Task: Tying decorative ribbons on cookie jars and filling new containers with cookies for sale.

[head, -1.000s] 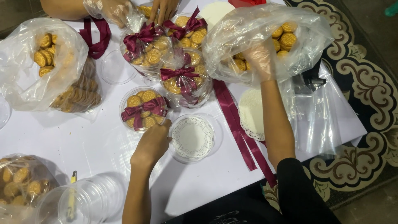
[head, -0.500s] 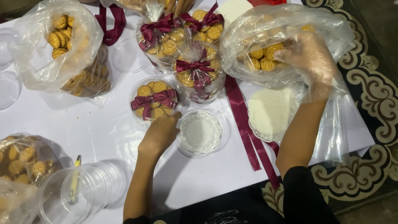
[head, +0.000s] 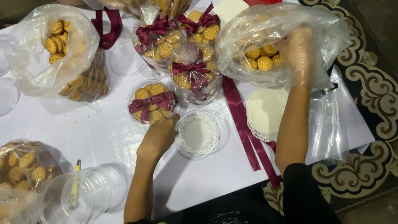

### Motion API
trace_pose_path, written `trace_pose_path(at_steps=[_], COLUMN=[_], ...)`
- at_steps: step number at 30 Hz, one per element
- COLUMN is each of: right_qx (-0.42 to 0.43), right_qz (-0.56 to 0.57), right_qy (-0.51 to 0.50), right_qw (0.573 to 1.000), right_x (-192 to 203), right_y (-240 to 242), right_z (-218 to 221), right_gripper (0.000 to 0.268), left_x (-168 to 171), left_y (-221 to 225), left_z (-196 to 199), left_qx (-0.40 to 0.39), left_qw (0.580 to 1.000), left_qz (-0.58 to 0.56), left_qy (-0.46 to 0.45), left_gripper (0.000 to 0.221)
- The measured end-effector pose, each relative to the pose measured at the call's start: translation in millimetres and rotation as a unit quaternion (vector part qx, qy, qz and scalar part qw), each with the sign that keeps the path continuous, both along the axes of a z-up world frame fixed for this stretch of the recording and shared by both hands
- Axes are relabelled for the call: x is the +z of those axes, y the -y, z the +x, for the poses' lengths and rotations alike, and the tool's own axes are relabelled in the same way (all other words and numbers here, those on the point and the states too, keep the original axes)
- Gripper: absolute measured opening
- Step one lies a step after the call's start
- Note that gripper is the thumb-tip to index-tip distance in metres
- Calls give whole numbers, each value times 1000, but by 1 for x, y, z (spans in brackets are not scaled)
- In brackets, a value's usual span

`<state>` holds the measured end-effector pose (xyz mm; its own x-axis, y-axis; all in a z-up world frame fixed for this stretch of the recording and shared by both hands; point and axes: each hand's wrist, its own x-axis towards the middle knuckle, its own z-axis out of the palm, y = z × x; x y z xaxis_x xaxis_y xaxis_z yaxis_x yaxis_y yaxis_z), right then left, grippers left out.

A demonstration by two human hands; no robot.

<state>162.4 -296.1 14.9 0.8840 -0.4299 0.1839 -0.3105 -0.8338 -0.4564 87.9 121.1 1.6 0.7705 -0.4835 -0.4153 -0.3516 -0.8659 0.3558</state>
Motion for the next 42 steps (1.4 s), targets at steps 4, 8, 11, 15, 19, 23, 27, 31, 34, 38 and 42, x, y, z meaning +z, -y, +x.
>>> trace_pose_path(at_steps=[4, 8, 11, 15, 19, 23, 27, 31, 34, 38, 42], right_qx=[73, 168, 227, 285, 381, 475, 543, 637, 536, 182, 341], right_qz=[51, 115, 157, 198, 254, 303, 339, 395, 446, 196, 283], right_qy=[25, 61, 88, 116, 151, 182, 198, 213, 171, -77, -126], right_qw=[996, 977, 957, 931, 876, 806, 743, 627, 696, 960, 887], right_x=[7, 15, 20, 25, 31, 36, 41, 44, 46, 114, 133], right_y=[-18, -48, -60, -61, -56, -49, -34, -23, -13, -81, -145], right_z=[2, 7, 8, 1, 3, -4, -15, -34, -76, -113, -103], right_gripper=[20, 27, 36, 47, 64, 82, 94, 112, 77, 22, 27], left_x=[8, 9, 5, 10, 14, 8, 16, 20, 13, 7, -5], left_y=[5, 5, 3, 4, 5, 1, 4, 4, 1, 0, -3], left_z=[0, 1, 1, 3, 3, 4, 8, 6, 7, 9, 9], left_qx=[2, 7, 1, 0, 4, 3, 8, 9, 3, -25, -36], left_qw=[999, 999, 999, 999, 998, 999, 1000, 999, 998, 995, 993], left_qz=[40, 45, 43, 45, 46, 36, 17, -28, -59, -93, -100], left_qy=[-15, -18, -16, -18, -32, -30, -24, -19, -2, 28, 57], left_gripper=[45, 44, 42, 41, 41, 40, 43, 33, 26, 29, 25])
